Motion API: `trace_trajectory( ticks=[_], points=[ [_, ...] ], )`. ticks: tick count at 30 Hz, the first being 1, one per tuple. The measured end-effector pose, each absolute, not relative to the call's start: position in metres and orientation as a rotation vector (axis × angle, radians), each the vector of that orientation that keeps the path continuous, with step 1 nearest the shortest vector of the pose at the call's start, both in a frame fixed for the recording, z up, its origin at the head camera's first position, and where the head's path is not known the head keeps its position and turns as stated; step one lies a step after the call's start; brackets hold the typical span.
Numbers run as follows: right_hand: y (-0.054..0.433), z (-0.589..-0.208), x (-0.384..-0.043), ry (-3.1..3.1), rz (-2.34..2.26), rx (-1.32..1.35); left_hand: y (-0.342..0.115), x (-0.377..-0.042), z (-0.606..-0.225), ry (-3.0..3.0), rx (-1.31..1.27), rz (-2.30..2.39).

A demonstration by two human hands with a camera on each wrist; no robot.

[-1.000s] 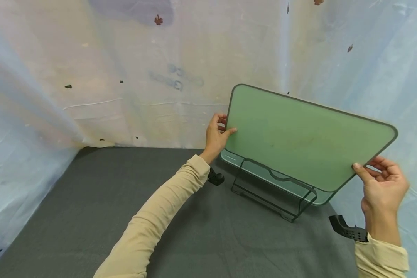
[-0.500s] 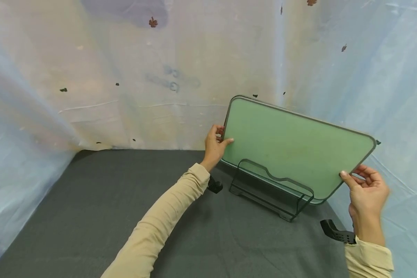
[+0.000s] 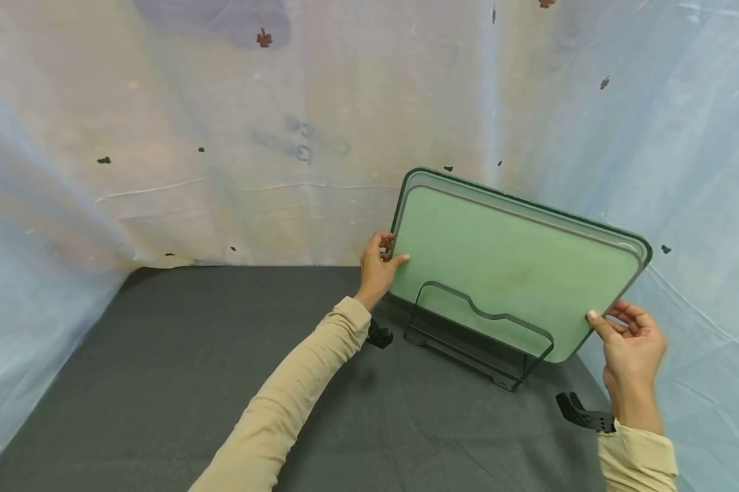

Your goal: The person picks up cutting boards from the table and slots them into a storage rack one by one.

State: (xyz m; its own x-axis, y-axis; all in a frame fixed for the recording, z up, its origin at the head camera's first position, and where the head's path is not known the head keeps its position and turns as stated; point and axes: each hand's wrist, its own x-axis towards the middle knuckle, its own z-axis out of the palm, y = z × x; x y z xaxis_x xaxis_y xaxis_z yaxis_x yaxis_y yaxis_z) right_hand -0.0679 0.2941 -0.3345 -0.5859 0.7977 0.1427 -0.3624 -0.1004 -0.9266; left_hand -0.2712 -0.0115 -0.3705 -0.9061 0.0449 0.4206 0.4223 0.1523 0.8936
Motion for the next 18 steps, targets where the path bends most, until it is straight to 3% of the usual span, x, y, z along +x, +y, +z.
trace_trajectory(
  ticks=[18],
  points=[
    [0.289, -0.357, -0.064, -1.486, 1.710, -0.600, -0.014, -0.275, -0.395, -2.190, -0.448, -1.824]
  ],
)
